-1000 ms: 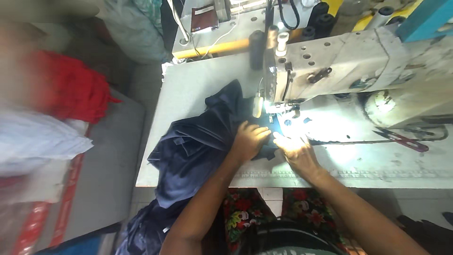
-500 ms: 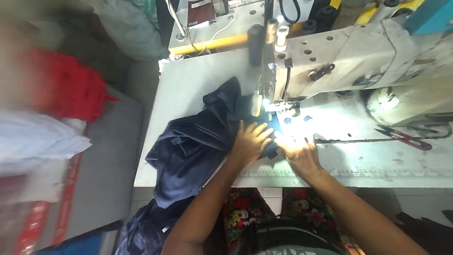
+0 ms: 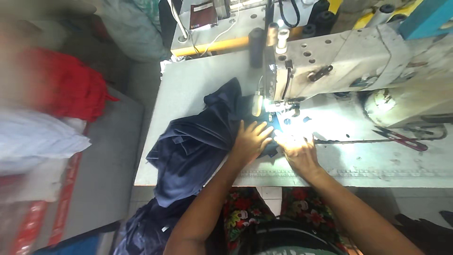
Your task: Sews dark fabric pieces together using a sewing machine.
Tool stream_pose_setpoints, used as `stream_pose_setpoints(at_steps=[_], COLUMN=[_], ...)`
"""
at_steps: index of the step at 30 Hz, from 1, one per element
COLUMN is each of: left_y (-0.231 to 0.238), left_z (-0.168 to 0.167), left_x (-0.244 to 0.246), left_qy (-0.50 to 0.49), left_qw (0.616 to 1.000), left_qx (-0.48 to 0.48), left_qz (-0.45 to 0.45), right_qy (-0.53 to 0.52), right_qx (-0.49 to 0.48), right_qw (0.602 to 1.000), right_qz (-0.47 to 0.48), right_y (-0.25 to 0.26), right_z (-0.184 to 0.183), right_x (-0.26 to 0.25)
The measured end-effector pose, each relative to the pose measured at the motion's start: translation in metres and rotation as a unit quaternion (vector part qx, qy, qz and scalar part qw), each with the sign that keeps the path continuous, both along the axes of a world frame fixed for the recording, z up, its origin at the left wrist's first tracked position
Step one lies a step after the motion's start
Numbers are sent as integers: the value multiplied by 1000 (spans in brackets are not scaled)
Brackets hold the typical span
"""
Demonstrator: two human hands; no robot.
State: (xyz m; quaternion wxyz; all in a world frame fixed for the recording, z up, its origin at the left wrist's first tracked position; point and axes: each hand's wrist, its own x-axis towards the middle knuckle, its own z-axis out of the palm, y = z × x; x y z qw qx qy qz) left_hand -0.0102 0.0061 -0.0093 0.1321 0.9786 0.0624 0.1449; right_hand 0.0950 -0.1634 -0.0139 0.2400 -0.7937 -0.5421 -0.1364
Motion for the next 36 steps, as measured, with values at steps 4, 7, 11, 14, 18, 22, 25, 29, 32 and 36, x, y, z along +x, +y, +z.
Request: stream_pose_setpoints(at_steps=[4, 7, 11, 14, 18, 22, 25, 29, 32, 36], left_y=[3, 4, 2, -3, -4, -1, 0, 1, 1, 3], left_z=[-1, -2, 2, 6, 4, 1, -1, -1, 0, -2], left_x=[2, 3, 5, 4, 1, 2, 2, 3, 4, 6], left_qy=[-3, -10, -11, -10, -2, 0, -10, -7, -2, -12], left_qw=[1000, 1000, 1000, 1000, 1000, 1000, 1000, 1000, 1000, 1000], left_qx=[-1, 1, -15, -28, -10, -11, -9, -7, -7, -5], left_qz=[-3, -4, -3, -2, 0, -3, -6, -4, 1, -1], right_qy=[4, -2, 0, 11, 14, 10, 11, 11, 20, 19], right_qx=[-6, -11, -6, -3, -8, -8, -9, -17, -17, -16], right_qw=[1000, 1000, 1000, 1000, 1000, 1000, 1000, 1000, 1000, 1000], right_qz=[2, -2, -1, -2, -10, -7, -9, -11, -12, -16], right_y=[2, 3, 4, 5, 4, 5, 5, 5, 7, 8], right_z=[0, 0, -1, -1, 0, 0, -1, 0, -1, -1], right_x=[1, 2, 3, 3, 1, 3, 2, 2, 2, 2])
